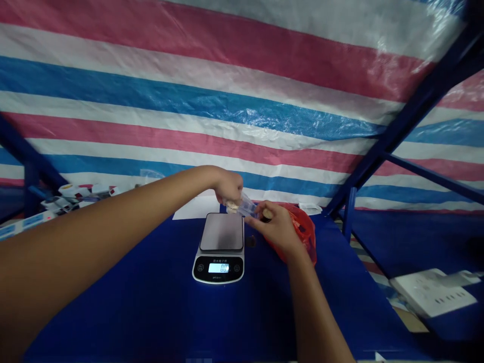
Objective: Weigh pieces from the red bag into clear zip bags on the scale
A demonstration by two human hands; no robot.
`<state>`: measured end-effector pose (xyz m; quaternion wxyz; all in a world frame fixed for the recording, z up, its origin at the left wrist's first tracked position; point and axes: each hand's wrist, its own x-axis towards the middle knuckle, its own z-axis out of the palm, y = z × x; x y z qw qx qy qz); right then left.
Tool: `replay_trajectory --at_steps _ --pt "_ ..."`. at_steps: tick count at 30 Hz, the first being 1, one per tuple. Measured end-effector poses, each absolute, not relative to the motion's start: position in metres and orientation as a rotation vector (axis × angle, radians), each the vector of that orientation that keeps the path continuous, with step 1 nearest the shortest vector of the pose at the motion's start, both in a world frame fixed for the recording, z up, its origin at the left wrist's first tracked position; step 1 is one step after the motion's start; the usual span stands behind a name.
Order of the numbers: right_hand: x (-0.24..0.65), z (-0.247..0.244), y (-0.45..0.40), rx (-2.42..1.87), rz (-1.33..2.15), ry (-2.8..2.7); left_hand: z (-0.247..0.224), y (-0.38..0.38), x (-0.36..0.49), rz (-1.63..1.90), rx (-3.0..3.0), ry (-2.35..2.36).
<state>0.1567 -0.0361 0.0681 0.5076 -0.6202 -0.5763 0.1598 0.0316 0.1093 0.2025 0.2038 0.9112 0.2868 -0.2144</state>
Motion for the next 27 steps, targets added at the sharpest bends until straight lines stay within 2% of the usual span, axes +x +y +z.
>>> replay_trajectory --at_steps 3,5,13,23,27 --pt "0.125 0.071 -0.038 -1.647 -0.166 -1.509 0.190 0.114 0.029 -0.562 2.401 0.833" --pt "0.108 0.070 -0.037 -1.684 -0.311 -1.548 0.181 0.117 0.031 -0.556 2.326 0.863" --pt "0.120 0.067 -0.030 -1.687 -0.036 -1.396 0.164 0.122 0.040 -0.541 2.101 0.894" --pt "0.131 0.063 -0.027 -1.652 -0.087 -1.565 0.151 0.139 0.035 -0.503 2.067 0.791" --pt "0.128 0.058 -0.026 -1.746 -0.244 -1.650 0.145 0.137 0.031 -0.511 2.100 0.800"
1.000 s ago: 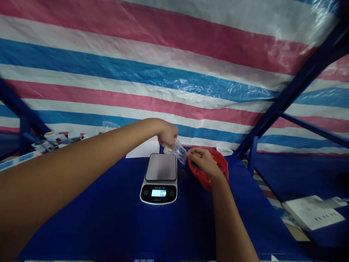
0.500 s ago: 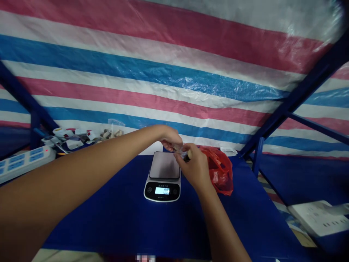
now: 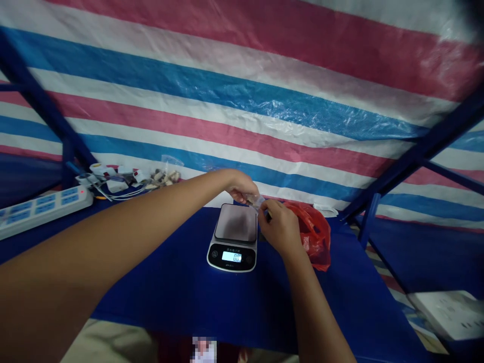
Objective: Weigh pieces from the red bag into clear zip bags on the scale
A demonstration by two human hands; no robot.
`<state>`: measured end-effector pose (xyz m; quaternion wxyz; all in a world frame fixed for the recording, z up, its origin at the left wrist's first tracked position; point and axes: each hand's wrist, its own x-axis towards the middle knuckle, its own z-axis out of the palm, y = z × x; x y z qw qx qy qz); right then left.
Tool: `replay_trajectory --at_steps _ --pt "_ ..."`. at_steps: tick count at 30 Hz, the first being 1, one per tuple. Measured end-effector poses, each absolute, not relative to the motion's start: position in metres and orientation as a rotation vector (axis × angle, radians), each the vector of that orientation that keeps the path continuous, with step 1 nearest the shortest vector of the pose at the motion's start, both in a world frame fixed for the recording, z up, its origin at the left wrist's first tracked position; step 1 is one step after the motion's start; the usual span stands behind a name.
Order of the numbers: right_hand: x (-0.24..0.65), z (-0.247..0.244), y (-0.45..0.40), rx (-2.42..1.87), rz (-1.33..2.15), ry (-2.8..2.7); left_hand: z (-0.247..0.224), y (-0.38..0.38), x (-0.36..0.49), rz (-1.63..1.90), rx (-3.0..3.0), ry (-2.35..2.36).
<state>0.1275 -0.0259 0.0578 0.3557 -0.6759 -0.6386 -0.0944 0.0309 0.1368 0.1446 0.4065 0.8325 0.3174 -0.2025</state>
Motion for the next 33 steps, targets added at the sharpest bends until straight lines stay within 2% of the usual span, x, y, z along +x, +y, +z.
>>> replay_trajectory --at_steps 6,9,14,21,33 --pt "0.118 0.054 -0.026 -1.756 -0.441 -1.704 0.146 0.130 0.032 -0.598 2.189 0.855" --pt "0.119 0.057 -0.028 -1.685 -0.259 -1.646 0.153 0.125 0.034 -0.609 2.215 0.884" --pt "0.128 0.064 -0.031 -1.525 0.270 -1.498 0.164 0.116 0.039 -0.659 2.251 0.903" --pt "0.136 0.066 -0.034 -1.485 0.459 -1.411 0.177 0.111 0.048 -0.662 2.371 0.938" --pt "0.152 0.063 -0.031 -1.513 0.286 -1.491 0.174 0.108 0.054 -0.620 2.395 0.909"
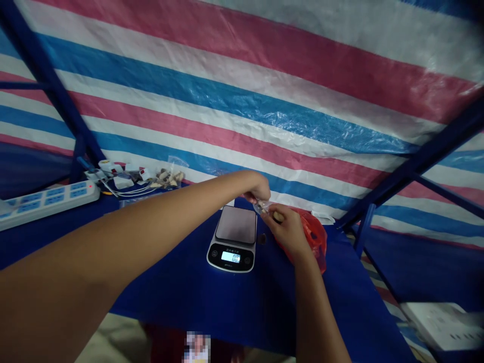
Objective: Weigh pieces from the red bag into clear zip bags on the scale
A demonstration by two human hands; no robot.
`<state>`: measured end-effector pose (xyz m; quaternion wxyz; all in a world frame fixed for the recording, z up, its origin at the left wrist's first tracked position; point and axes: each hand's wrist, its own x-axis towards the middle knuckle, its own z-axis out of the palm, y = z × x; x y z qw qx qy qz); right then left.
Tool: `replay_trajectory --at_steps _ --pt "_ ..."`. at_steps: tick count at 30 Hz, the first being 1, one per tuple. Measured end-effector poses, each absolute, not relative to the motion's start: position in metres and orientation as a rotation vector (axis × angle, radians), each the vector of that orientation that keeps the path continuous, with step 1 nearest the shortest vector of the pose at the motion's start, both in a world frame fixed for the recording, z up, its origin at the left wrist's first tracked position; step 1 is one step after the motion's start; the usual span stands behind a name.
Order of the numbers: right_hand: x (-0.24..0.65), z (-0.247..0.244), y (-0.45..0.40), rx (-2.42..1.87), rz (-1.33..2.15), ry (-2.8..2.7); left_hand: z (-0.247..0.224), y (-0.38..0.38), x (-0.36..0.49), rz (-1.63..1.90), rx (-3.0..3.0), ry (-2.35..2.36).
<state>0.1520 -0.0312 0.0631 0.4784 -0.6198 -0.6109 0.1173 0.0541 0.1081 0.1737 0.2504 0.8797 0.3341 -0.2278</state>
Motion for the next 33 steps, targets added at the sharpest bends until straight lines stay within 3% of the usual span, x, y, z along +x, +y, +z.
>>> replay_trajectory --at_steps 9,15,20,27,33 --pt "0.172 0.070 -0.042 -1.391 0.723 -1.085 0.166 0.130 0.015 -0.342 1.924 0.590" --pt "0.176 0.063 -0.037 -1.308 0.878 -0.936 0.101 0.105 0.014 0.229 1.911 0.292" --pt "0.184 0.053 -0.031 -1.479 0.758 -1.053 0.061 0.094 0.027 0.620 1.953 0.411" --pt "0.199 0.053 -0.038 -1.726 0.497 -1.368 0.070 0.104 0.016 0.657 2.289 0.221" --pt "0.207 0.055 -0.042 -1.764 0.471 -1.204 0.063 0.099 0.022 0.860 2.212 0.155"
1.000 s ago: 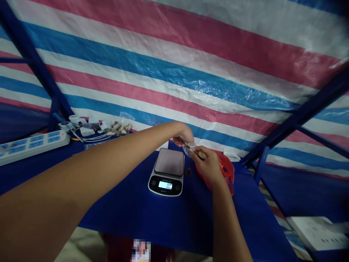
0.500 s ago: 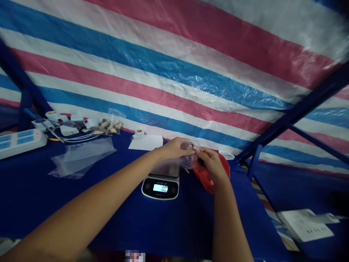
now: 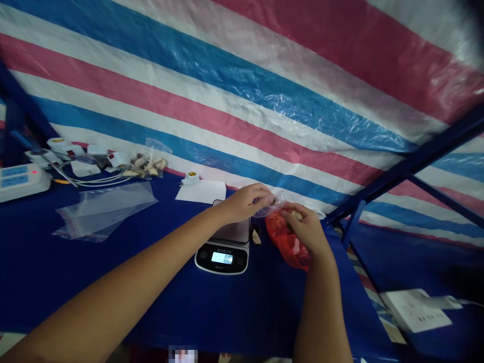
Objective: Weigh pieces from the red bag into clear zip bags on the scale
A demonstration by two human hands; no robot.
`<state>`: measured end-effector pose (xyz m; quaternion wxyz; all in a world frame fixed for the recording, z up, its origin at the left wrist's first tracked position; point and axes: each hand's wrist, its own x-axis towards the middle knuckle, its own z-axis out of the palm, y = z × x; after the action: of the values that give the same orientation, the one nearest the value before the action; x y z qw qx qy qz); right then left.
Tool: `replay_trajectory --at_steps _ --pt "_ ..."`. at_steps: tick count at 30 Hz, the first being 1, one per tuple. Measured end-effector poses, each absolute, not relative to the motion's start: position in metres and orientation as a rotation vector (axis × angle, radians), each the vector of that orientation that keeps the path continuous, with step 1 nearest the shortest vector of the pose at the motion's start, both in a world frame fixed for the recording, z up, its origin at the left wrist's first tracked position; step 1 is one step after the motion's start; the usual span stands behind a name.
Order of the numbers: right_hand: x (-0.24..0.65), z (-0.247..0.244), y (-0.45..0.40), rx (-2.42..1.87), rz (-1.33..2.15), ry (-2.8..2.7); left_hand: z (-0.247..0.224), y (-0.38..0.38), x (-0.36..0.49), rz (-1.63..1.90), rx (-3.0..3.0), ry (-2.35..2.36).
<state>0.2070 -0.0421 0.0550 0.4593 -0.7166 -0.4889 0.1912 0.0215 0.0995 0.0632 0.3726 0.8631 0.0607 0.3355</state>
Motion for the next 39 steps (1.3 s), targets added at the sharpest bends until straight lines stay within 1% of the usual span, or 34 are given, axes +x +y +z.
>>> replay_trajectory --at_steps 6,10,14,18,21,26,28,30,32,34,36,37,39 --pt "0.208 0.054 -0.040 -1.704 0.506 -1.012 0.058 0.096 0.032 0.792 2.234 0.251" --pt "0.211 0.048 -0.038 -1.706 0.541 -0.982 0.066 0.093 0.030 0.807 2.083 0.351" --pt "0.215 0.040 -0.037 -1.822 0.524 -1.109 0.080 0.103 0.010 0.983 1.757 0.510" --pt "0.208 0.036 -0.032 -1.909 0.444 -1.358 0.081 0.130 -0.038 1.249 1.407 0.750" --pt "0.190 0.035 -0.025 -1.953 0.318 -1.556 0.061 0.147 -0.076 1.370 1.204 0.960" --pt "0.163 0.027 -0.013 -2.110 0.360 -1.724 0.006 0.153 -0.107 1.260 1.062 1.161" --pt "0.159 0.024 -0.011 -2.149 0.365 -1.735 -0.010 0.153 -0.113 1.200 1.160 1.226" --pt "0.160 0.023 -0.011 -2.178 0.368 -1.711 -0.017 0.155 -0.119 1.058 1.412 1.350" --pt "0.164 0.024 -0.012 -2.195 0.385 -1.687 -0.014 0.156 -0.128 0.910 1.718 1.487" --pt "0.172 0.027 -0.015 -2.189 0.394 -1.643 -0.005 0.154 -0.138 0.900 1.979 1.565" --pt "0.180 0.031 -0.019 -2.139 0.399 -1.569 0.009 0.148 -0.149 0.957 2.279 1.481" --pt "0.183 0.034 -0.021 -2.096 0.404 -1.528 0.017 0.145 -0.153 0.915 2.461 1.350" --pt "0.188 0.036 -0.024 -2.010 0.415 -1.469 0.029 0.138 -0.157 0.662 2.785 1.009"
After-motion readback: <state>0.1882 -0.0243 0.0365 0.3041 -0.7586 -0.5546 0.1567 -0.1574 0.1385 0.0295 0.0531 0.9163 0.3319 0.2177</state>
